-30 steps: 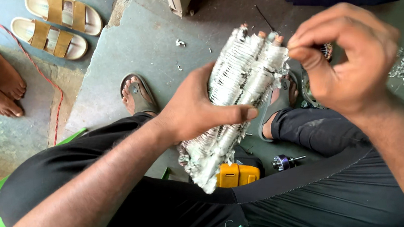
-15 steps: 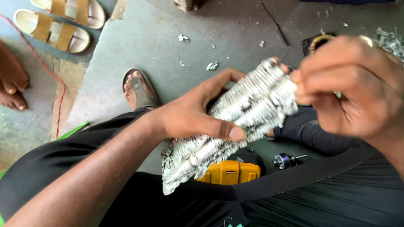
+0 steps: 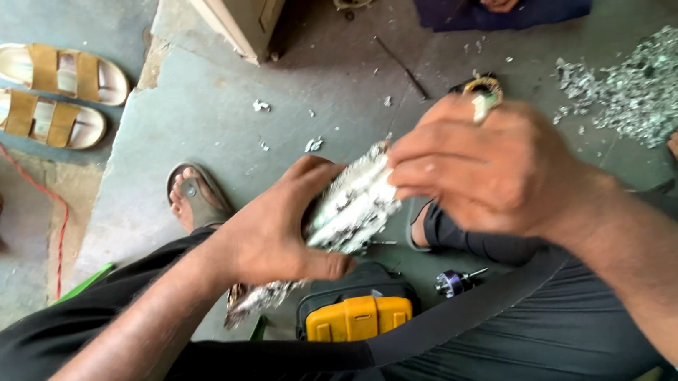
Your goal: The person sits on the floor and dismantles an electric motor. They strike the motor rotor with a hammer, pull the aluminum armature out of the stator laminations, and peel and tear the remaining insulation and winding material off the core by hand.
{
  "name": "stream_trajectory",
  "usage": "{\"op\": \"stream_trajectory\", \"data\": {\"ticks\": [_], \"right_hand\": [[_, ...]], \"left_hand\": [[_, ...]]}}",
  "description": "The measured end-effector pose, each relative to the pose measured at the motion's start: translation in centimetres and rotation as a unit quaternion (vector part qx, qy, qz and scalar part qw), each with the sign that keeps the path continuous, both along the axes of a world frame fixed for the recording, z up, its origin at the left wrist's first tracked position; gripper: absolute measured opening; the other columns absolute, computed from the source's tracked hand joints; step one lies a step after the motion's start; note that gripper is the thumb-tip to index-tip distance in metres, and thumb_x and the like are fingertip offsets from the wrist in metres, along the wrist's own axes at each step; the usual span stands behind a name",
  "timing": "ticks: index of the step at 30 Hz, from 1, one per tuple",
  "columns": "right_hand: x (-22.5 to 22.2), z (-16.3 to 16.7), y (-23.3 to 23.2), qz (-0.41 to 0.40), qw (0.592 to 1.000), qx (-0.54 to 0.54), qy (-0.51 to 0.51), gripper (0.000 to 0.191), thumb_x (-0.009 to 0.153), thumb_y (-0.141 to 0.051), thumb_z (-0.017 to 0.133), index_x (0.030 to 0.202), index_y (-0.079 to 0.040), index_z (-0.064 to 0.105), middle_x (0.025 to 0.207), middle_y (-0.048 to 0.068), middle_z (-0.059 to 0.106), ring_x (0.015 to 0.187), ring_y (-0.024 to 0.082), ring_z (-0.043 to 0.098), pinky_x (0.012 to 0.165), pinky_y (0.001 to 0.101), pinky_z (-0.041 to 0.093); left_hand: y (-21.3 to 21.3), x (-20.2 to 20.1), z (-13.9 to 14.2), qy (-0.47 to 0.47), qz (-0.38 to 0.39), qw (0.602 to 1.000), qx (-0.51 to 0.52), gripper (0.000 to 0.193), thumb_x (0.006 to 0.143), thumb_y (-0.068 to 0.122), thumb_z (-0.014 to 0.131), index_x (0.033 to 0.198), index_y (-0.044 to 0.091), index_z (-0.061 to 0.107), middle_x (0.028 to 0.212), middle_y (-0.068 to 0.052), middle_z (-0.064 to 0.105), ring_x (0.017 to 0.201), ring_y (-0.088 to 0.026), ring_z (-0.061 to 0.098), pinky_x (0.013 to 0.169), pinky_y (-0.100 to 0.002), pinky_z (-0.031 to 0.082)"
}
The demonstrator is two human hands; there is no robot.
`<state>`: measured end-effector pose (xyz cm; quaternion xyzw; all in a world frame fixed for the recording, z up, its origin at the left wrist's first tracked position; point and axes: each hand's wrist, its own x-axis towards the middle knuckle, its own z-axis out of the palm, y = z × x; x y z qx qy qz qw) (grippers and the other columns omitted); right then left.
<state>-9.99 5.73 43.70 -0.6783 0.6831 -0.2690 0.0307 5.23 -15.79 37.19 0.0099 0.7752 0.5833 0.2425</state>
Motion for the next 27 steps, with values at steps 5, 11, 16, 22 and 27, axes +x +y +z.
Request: {"op": "stream_trajectory", "data": {"ticks": [5,11,16,22,27], "right_hand": [[1.0,-0.5,-0.1,-0.018,0.999,-0.003,-0.031,0.014,0.086,-0.009,0.08,0.099,-0.005,0.076,0.104,0.005,0.075,0.09,0.024,0.07,0.075,0.0331,0.058],[1.3,-0.9,-0.3,-0.049,0.995,0.002,-0.082,0.016,0.088,-0.008,0.08,0.101,-0.004,0.073,0.104,0.003,0.074,0.097,0.024,0.071,0.084,0.0346,0.058],[1.6,-1.2,-0.4,-0.05,0.991,-0.02,-0.123,0.014,0.089,-0.006,0.077,0.101,-0.005,0.071,0.104,0.004,0.073,0.097,0.024,0.071,0.085,0.035,0.057],[2.1,-1.4,-0.6,-0.106,0.977,-0.024,-0.183,0.011,0.097,-0.006,0.07,0.1,-0.005,0.06,0.104,0.006,0.069,0.096,0.023,0.07,0.085,0.0347,0.055],[1.9,-1.2,-0.5,-0.139,0.944,-0.022,-0.299,0.008,0.105,-0.01,0.064,0.105,-0.004,0.058,0.108,0.009,0.069,0.094,0.018,0.069,0.083,0.031,0.056]], "left_hand": [[0.7,0.3,0.3,0.062,0.026,0.994,-0.09,0.107,0.059,0.029,0.077,0.154,-0.002,0.038,0.13,-0.026,0.06,0.116,-0.04,0.063,0.099,-0.044,0.05],[1.0,-0.5,1.8,0.012,0.006,0.985,-0.17,0.093,0.064,0.023,0.072,0.15,0.006,0.041,0.111,-0.023,0.069,0.101,-0.038,0.071,0.098,-0.044,0.053],[1.3,-1.0,2.8,-0.008,-0.021,0.976,-0.218,0.095,0.072,0.026,0.077,0.157,0.012,0.035,0.112,-0.022,0.068,0.103,-0.04,0.069,0.094,-0.048,0.052],[1.1,-1.1,3.2,0.043,0.014,0.987,-0.155,0.082,0.066,0.007,0.071,0.144,0.006,0.045,0.111,-0.025,0.069,0.103,-0.042,0.068,0.091,-0.049,0.053],[1.4,-1.5,4.4,0.019,0.038,0.993,-0.106,0.075,0.07,0.008,0.071,0.142,0.006,0.048,0.109,-0.024,0.072,0.106,-0.039,0.069,0.092,-0.047,0.053]]}}
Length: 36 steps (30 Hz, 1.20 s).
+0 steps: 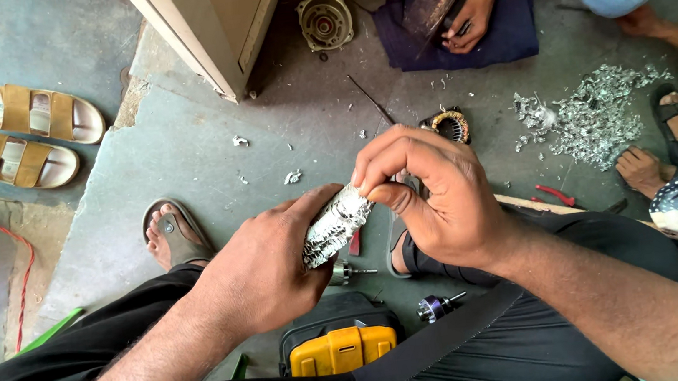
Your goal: The person sits on the floor and dismantles an electric motor. They strike the motor rotor with a hammer, pull the aluminum armature out of the stator laminations, and peel and tear the remaining insulation and winding material off the core by hand.
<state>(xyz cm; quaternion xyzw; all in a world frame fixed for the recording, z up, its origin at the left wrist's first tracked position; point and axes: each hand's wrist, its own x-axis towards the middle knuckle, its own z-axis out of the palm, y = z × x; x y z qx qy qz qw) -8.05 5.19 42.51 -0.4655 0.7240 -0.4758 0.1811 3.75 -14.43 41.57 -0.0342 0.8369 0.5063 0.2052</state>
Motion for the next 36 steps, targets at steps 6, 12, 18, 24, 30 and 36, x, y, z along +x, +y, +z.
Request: {"op": "stream_trajectory", "data": {"ticks": [6,12,18,24,30,36], "right_hand": [[0.1,0.3,-0.1,0.0,0.999,-0.036,0.01,0.01,0.107,-0.012,0.063,0.104,-0.005,0.057,0.108,0.008,0.067,0.092,0.016,0.068,0.081,0.0288,0.056],[-0.4,0.6,0.4,0.051,0.998,-0.021,0.018,0.01,0.103,-0.012,0.066,0.101,-0.007,0.059,0.105,0.005,0.068,0.097,0.019,0.068,0.086,0.0323,0.054],[-1.6,-0.4,0.6,0.125,0.985,0.105,-0.049,0.011,0.093,-0.014,0.071,0.099,-0.007,0.066,0.1,0.002,0.07,0.096,0.02,0.069,0.087,0.0355,0.053],[-1.0,-1.4,0.5,0.164,0.965,0.13,0.157,0.014,0.081,-0.013,0.076,0.094,-0.011,0.07,0.095,-0.001,0.07,0.094,0.023,0.067,0.082,0.0377,0.052],[-0.3,-1.7,0.5,0.183,0.939,0.15,0.25,0.02,0.065,-0.006,0.072,0.084,-0.01,0.068,0.084,0.002,0.066,0.085,0.023,0.065,0.078,0.0384,0.053],[0.0,-3.0,-0.1,0.194,0.944,0.106,0.246,0.009,0.077,-0.007,0.074,0.083,-0.008,0.068,0.087,0.003,0.068,0.087,0.022,0.067,0.075,0.0377,0.054]], "left_hand": [[-0.8,-1.0,0.9,-0.168,-0.067,0.981,0.069,0.055,0.074,0.021,0.075,0.127,0.012,0.065,0.09,-0.016,0.079,0.09,-0.028,0.079,0.082,-0.04,0.057],[-1.1,-1.2,-0.3,-0.139,-0.145,0.962,0.185,0.049,0.073,0.019,0.076,0.118,0.003,0.065,0.093,-0.011,0.081,0.089,-0.022,0.078,0.081,-0.04,0.059],[-1.2,-0.4,-2.7,-0.158,-0.165,0.973,0.024,0.064,0.072,0.022,0.074,0.134,0.011,0.062,0.095,-0.014,0.078,0.093,-0.025,0.077,0.087,-0.039,0.057],[0.0,1.0,-5.0,-0.175,-0.148,0.973,-0.015,0.061,0.072,0.023,0.073,0.131,0.013,0.062,0.097,-0.017,0.076,0.097,-0.032,0.074,0.086,-0.041,0.057],[0.7,1.4,-5.1,-0.128,-0.131,0.979,-0.094,0.055,0.074,0.017,0.068,0.129,0.012,0.064,0.099,-0.02,0.074,0.096,-0.039,0.071,0.088,-0.047,0.056],[-0.5,0.8,-4.4,-0.117,-0.147,0.96,-0.207,0.049,0.072,0.011,0.066,0.121,0.009,0.062,0.098,-0.018,0.074,0.091,-0.038,0.073,0.085,-0.047,0.059]]}}
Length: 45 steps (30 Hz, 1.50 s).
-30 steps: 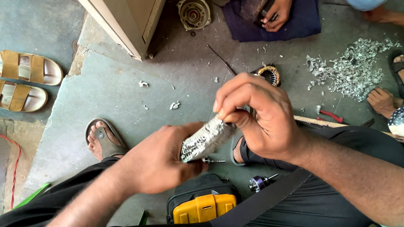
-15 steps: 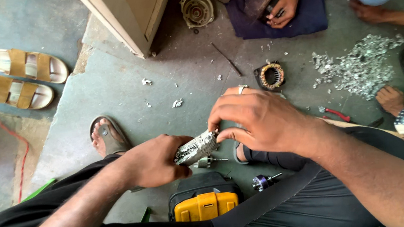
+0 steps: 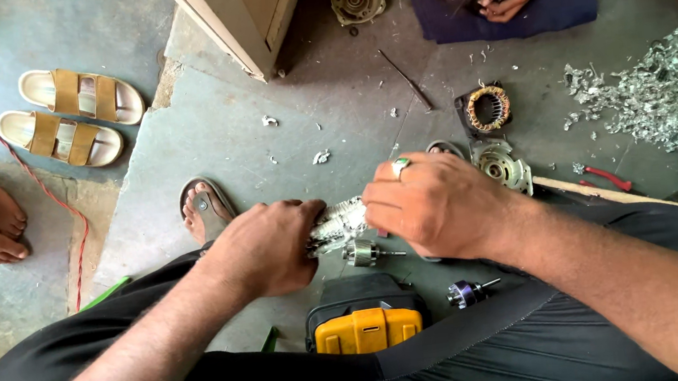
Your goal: The person sits on the floor and dismantles an electric motor. They strike the motor rotor with a hammer, pull the aluminum armature out of the stator laminations, and peel and tear the remaining insulation and winding material off the core by hand.
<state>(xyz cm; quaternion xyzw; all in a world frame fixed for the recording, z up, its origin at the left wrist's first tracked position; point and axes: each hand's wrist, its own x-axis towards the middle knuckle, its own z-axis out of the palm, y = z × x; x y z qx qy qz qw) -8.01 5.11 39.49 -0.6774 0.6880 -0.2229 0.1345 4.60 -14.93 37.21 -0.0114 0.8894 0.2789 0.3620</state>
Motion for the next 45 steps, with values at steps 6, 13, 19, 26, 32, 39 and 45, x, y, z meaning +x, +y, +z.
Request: {"op": "stream_trajectory", "data": {"ticks": [6,13,19,26,32,39,45], "right_hand": [[0.4,-0.3,-0.1,0.006,0.996,-0.061,-0.064,0.007,0.083,-0.005,0.073,0.09,-0.004,0.07,0.101,0.003,0.074,0.096,0.022,0.07,0.079,0.0356,0.056],[-0.8,-1.3,-0.2,-0.085,0.971,0.007,-0.222,0.005,0.086,-0.007,0.074,0.088,-0.007,0.07,0.092,0.001,0.075,0.088,0.018,0.072,0.079,0.0348,0.056],[-0.8,-2.3,-0.7,-0.135,0.935,0.086,-0.317,0.006,0.084,-0.009,0.075,0.089,-0.006,0.071,0.095,0.004,0.076,0.086,0.018,0.074,0.078,0.0318,0.057],[-1.4,-2.2,-1.1,-0.074,0.962,-0.006,-0.264,0.01,0.08,-0.007,0.079,0.087,-0.008,0.072,0.097,0.002,0.076,0.092,0.02,0.073,0.088,0.0361,0.055],[-0.2,-0.3,-0.6,-0.068,0.982,-0.063,-0.166,0.011,0.082,0.0,0.075,0.085,-0.005,0.065,0.093,0.004,0.072,0.088,0.024,0.07,0.075,0.0359,0.054],[1.4,1.5,-0.2,0.002,0.989,-0.12,-0.083,0.019,0.073,0.005,0.073,0.087,-0.007,0.066,0.092,0.003,0.072,0.087,0.023,0.071,0.07,0.0371,0.055],[1.5,2.0,0.6,-0.127,0.964,-0.063,-0.225,0.018,0.08,0.002,0.079,0.087,-0.005,0.063,0.089,0.004,0.073,0.082,0.019,0.073,0.069,0.0314,0.056]], "left_hand": [[-0.3,0.1,0.9,-0.06,0.012,0.997,0.043,0.05,0.072,0.01,0.067,0.122,0.012,0.064,0.098,-0.014,0.076,0.092,-0.033,0.075,0.088,-0.043,0.059],[0.3,0.6,1.6,-0.024,0.044,0.995,0.089,0.063,0.072,0.011,0.068,0.135,0.008,0.056,0.098,-0.019,0.075,0.093,-0.033,0.074,0.087,-0.043,0.058],[0.3,1.0,1.4,0.051,0.016,0.999,-0.008,0.064,0.073,0.007,0.069,0.133,-0.001,0.048,0.105,-0.021,0.069,0.09,-0.04,0.072,0.08,-0.049,0.058],[-0.3,1.2,1.1,0.089,0.045,0.995,-0.005,0.069,0.07,0.009,0.072,0.134,-0.001,0.048,0.105,-0.022,0.068,0.092,-0.04,0.071,0.08,-0.048,0.057],[-0.8,0.7,1.3,0.06,0.038,0.994,0.078,0.061,0.067,0.011,0.07,0.127,0.006,0.061,0.1,-0.018,0.073,0.094,-0.037,0.071,0.086,-0.046,0.056],[-2.2,0.4,0.8,-0.088,-0.064,0.964,0.241,0.067,0.063,0.013,0.07,0.129,0.011,0.065,0.092,-0.016,0.078,0.087,-0.03,0.076,0.08,-0.04,0.058],[-1.5,0.8,1.0,-0.079,0.002,0.953,0.293,0.067,0.068,0.011,0.067,0.135,0.008,0.062,0.099,-0.018,0.078,0.094,-0.03,0.076,0.083,-0.04,0.058]]}}
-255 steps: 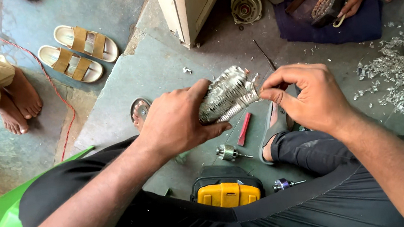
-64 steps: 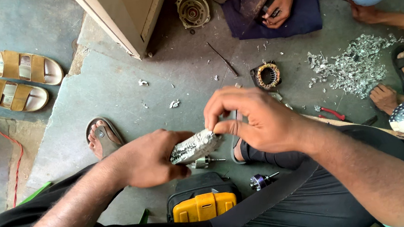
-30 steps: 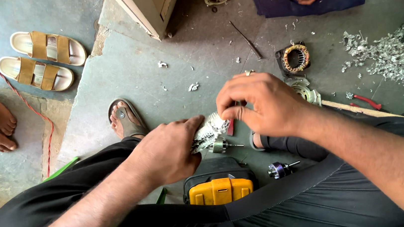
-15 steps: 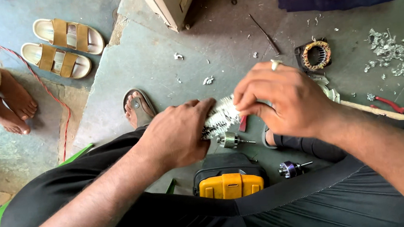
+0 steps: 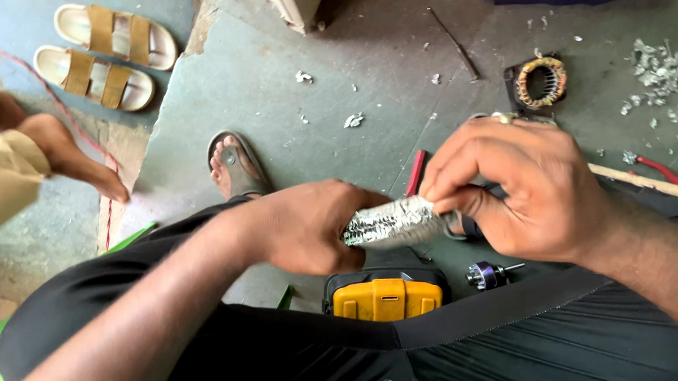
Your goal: The person sits on the floor and dismantles an electric motor. They strike the motor rotor with a hammer, pull the aluminum armature out of the stator laminations, and peel and tear the remaining insulation and winding material off the core by hand.
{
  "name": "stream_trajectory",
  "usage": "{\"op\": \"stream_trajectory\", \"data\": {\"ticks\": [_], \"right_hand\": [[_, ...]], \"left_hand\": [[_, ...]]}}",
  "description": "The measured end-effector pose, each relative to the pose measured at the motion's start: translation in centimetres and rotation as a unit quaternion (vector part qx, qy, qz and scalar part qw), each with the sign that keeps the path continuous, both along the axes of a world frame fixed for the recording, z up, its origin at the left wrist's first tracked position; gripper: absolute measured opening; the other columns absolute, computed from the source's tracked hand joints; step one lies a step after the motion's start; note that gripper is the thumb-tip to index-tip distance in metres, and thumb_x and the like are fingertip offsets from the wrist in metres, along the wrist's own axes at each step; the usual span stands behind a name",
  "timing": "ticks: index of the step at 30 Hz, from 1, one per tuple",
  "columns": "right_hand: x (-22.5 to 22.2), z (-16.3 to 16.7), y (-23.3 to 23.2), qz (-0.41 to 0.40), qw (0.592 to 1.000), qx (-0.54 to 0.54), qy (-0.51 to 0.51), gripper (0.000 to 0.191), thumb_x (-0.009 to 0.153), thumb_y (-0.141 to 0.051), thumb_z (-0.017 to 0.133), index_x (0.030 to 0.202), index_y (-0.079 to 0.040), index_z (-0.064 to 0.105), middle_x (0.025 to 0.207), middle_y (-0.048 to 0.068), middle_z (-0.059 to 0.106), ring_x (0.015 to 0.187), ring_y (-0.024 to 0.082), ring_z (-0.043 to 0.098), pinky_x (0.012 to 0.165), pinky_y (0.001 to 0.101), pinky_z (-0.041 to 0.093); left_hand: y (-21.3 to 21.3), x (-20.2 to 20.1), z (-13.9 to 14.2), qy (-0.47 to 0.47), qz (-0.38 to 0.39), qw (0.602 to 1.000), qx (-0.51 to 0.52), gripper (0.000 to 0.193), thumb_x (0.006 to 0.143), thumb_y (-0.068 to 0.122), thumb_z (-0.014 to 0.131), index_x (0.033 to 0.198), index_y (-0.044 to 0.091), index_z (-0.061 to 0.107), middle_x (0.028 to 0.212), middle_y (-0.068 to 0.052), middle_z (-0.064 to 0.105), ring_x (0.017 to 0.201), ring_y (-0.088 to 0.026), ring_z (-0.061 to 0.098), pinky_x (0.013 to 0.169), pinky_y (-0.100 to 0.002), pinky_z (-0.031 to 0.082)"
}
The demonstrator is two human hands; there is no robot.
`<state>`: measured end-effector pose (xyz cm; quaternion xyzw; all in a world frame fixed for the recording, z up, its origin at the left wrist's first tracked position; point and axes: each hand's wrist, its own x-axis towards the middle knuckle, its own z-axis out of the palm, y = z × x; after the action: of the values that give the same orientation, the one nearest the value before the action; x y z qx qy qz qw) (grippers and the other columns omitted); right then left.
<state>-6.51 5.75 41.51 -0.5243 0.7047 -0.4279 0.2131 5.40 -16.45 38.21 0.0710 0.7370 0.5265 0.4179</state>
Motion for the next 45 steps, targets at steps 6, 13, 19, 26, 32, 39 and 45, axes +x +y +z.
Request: {"op": "stream_trajectory", "data": {"ticks": [6,13,19,26,32,39,45], "right_hand": [[-0.1,-1.2,0.3,-0.025,1.0,-0.019,0.0,0.019,0.077,0.01,0.073,0.088,-0.002,0.063,0.091,0.008,0.072,0.087,0.02,0.073,0.071,0.0311,0.058],[-0.8,-2.1,1.6,0.053,0.974,-0.093,0.198,0.01,0.09,0.002,0.07,0.096,-0.003,0.064,0.107,0.01,0.066,0.102,0.025,0.069,0.081,0.0351,0.058],[-0.6,-1.8,1.6,0.073,0.98,-0.006,0.183,0.007,0.099,-0.014,0.069,0.106,-0.013,0.071,0.109,-0.001,0.069,0.114,0.018,0.066,0.091,0.0303,0.056],[-0.1,-3.7,2.8,0.054,0.988,-0.041,0.138,0.017,0.087,-0.02,0.076,0.101,-0.013,0.069,0.108,-0.003,0.069,0.106,0.016,0.067,0.09,0.0316,0.058],[0.4,-2.2,3.3,0.044,0.98,-0.049,0.19,0.008,0.092,-0.008,0.073,0.094,-0.009,0.065,0.102,-0.001,0.068,0.098,0.016,0.069,0.079,0.0311,0.057],[3.2,1.7,3.5,0.063,0.965,-0.096,0.234,0.011,0.097,-0.009,0.071,0.095,-0.006,0.061,0.102,0.005,0.067,0.089,0.02,0.068,0.076,0.035,0.056],[4.0,3.6,4.2,0.023,0.994,-0.097,0.046,0.014,0.093,-0.002,0.072,0.103,-0.006,0.064,0.101,0.005,0.07,0.095,0.025,0.073,0.078,0.0348,0.058]], "left_hand": [[2.0,1.0,-0.2,0.192,0.078,0.961,-0.182,0.08,0.066,0.006,0.071,0.142,-0.005,0.046,0.124,-0.023,0.065,0.111,-0.038,0.065,0.097,-0.044,0.051],[1.9,2.9,-2.7,0.235,0.102,0.938,-0.234,0.097,0.058,0.011,0.077,0.148,0.0,0.042,0.131,-0.022,0.062,0.117,-0.041,0.06,0.094,-0.047,0.048],[0.8,4.4,-9.5,0.092,0.043,0.972,-0.211,0.098,0.06,0.021,0.085,0.15,0.01,0.047,0.135,-0.016,0.066,0.128,-0.034,0.062,0.107,-0.042,0.047],[0.8,4.4,-12.9,0.095,-0.034,0.97,-0.219,0.101,0.06,0.024,0.086,0.151,0.012,0.045,0.135,-0.015,0.064,0.127,-0.032,0.063,0.105,-0.041,0.05],[2.4,2.9,-6.8,0.085,-0.021,0.965,-0.249,0.073,0.066,0.02,0.082,0.134,0.01,0.058,0.122,-0.015,0.072,0.117,-0.034,0.069,0.1,-0.043,0.053],[2.2,2.7,-2.2,0.032,-0.07,0.988,-0.131,0.067,0.069,0.032,0.088,0.13,0.015,0.064,0.116,-0.009,0.074,0.109,-0.024,0.071,0.093,-0.035,0.054],[1.9,3.7,0.4,-0.103,-0.066,0.988,-0.095,0.07,0.066,0.032,0.086,0.13,0.015,0.064,0.108,-0.006,0.075,0.104,-0.016,0.07,0.088,-0.033,0.055]]}}
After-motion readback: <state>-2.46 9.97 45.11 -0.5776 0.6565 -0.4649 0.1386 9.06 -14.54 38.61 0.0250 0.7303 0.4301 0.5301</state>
